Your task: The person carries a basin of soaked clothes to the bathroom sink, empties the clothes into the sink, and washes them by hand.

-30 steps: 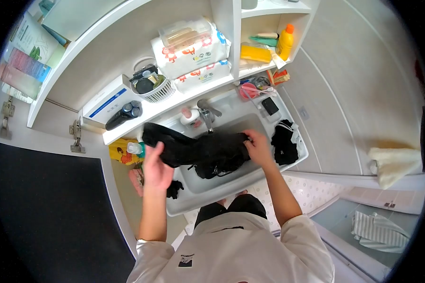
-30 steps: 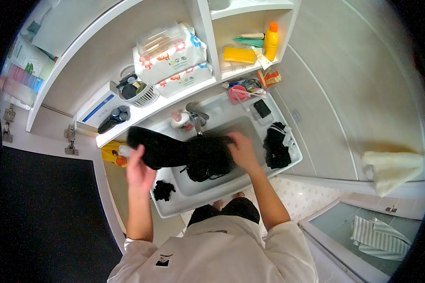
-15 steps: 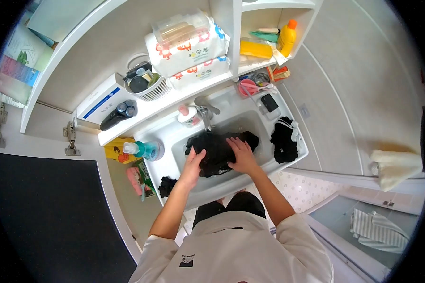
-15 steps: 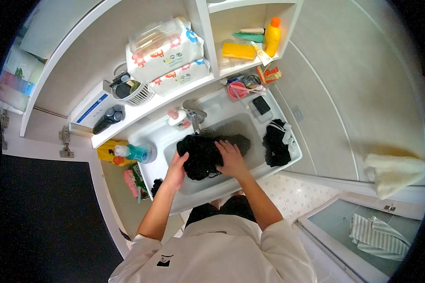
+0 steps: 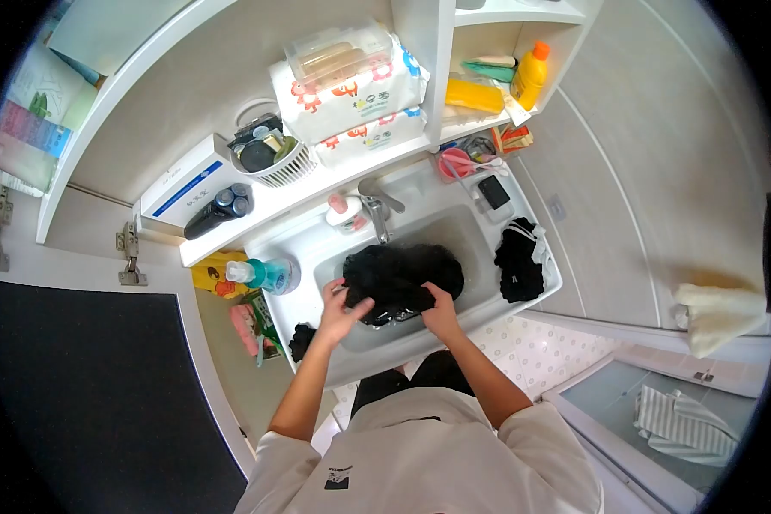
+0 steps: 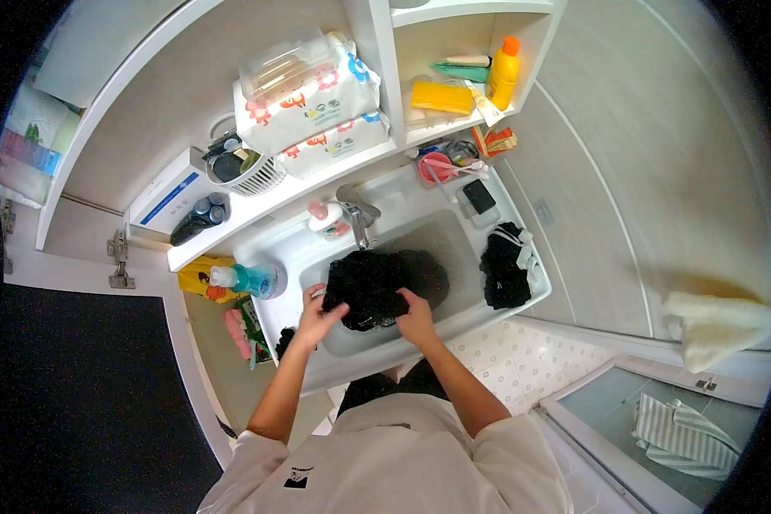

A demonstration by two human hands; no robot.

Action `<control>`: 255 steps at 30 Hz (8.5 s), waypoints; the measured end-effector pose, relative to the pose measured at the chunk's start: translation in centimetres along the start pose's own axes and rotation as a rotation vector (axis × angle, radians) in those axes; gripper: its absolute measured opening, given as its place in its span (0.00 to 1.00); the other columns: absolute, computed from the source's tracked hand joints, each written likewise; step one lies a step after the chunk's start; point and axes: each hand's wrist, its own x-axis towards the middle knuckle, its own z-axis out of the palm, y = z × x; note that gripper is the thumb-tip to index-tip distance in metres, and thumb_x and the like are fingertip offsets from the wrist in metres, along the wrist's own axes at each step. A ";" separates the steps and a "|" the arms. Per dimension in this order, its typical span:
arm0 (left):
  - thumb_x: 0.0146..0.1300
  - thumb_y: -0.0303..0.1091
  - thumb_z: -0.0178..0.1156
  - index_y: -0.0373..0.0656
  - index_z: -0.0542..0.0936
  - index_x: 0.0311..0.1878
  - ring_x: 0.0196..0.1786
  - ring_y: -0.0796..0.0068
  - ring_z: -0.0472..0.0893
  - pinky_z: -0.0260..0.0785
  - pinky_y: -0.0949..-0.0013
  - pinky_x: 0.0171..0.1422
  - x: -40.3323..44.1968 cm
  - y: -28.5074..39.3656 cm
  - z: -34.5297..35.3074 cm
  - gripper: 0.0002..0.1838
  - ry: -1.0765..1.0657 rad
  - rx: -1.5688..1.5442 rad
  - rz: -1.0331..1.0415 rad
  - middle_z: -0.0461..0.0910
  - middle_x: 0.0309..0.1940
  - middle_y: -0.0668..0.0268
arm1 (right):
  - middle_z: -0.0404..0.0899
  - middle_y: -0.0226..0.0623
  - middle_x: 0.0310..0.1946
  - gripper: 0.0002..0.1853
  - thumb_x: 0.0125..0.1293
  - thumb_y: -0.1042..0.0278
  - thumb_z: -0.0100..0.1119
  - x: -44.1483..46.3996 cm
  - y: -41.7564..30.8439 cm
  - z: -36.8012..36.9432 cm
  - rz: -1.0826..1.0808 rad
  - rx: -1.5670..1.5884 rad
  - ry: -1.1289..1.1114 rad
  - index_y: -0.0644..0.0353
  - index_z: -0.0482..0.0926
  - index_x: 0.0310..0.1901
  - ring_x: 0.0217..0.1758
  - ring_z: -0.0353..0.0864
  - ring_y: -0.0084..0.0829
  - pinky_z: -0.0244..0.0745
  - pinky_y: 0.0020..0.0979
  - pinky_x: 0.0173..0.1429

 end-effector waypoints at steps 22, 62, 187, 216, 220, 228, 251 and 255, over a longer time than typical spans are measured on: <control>0.72 0.34 0.58 0.49 0.74 0.66 0.64 0.69 0.76 0.68 0.64 0.71 1.0 9.7 9.1 0.20 -0.462 -1.268 -0.103 0.77 0.64 0.68 | 0.66 0.53 0.70 0.47 0.48 0.72 0.76 2.0 -0.8 -6.1 -0.370 0.014 0.137 0.59 0.64 0.72 0.74 0.64 0.54 0.59 0.47 0.77; 0.75 0.46 0.52 0.42 0.77 0.49 0.43 0.42 0.80 0.75 0.45 0.45 20.3 -6.7 19.2 0.16 -0.013 0.947 0.451 0.78 0.47 0.50 | 0.79 0.37 0.42 0.08 0.63 0.62 0.58 16.2 13.8 -2.1 -0.062 -0.959 0.191 0.54 0.80 0.40 0.46 0.80 0.42 0.78 0.43 0.48; 0.48 0.23 0.67 0.34 0.76 0.59 0.51 0.74 0.78 0.70 0.70 0.59 2.9 7.2 2.7 0.30 -0.557 -0.401 -0.163 0.80 0.48 0.66 | 0.80 0.39 0.57 0.27 0.75 0.47 0.49 7.0 5.3 2.4 0.325 1.432 -0.314 0.59 0.74 0.66 0.58 0.80 0.37 0.77 0.40 0.64; 0.69 0.54 0.59 0.45 0.87 0.44 0.36 0.50 0.86 0.77 0.56 0.43 9.4 3.2 10.5 0.21 0.132 0.420 -0.079 0.85 0.30 0.53 | 0.73 0.42 0.63 0.34 0.72 0.46 0.57 4.5 7.9 2.6 0.610 0.873 0.233 0.58 0.63 0.71 0.62 0.76 0.42 0.76 0.44 0.64; 0.67 0.42 0.65 0.45 0.86 0.46 0.37 0.56 0.85 0.76 0.65 0.46 6.0 3.8 9.1 0.12 -0.136 0.385 0.283 0.85 0.34 0.56 | 0.78 0.40 0.59 0.31 0.73 0.41 0.53 4.8 6.1 -1.1 0.712 1.273 -0.058 0.56 0.71 0.66 0.59 0.78 0.41 0.75 0.42 0.64; 0.58 0.56 0.69 0.59 0.83 0.59 0.53 0.50 0.82 0.78 0.55 0.53 4.6 3.2 15.0 0.26 0.356 0.645 0.320 0.82 0.55 0.57 | 0.82 0.37 0.46 0.25 0.77 0.47 0.46 6.2 6.9 2.3 0.570 1.271 0.179 0.61 0.79 0.55 0.47 0.81 0.36 0.79 0.39 0.54; 0.61 0.50 0.64 0.60 0.71 0.73 0.80 0.49 0.51 0.45 0.34 0.77 4.5 -2.3 14.4 0.35 -0.069 1.005 0.424 0.57 0.78 0.58 | 0.74 0.56 0.56 0.33 0.59 0.41 0.67 5.5 5.0 -5.3 0.035 -0.632 0.648 0.67 0.76 0.51 0.59 0.74 0.56 0.74 0.49 0.60; 0.61 0.55 0.63 0.64 0.67 0.75 0.81 0.50 0.51 0.53 0.32 0.73 4.4 -3.7 15.7 0.38 -0.132 0.989 0.322 0.49 0.81 0.61 | 0.68 0.54 0.66 0.34 0.64 0.39 0.60 8.6 6.2 -5.8 -0.206 -0.873 0.477 0.61 0.74 0.61 0.65 0.71 0.54 0.65 0.52 0.68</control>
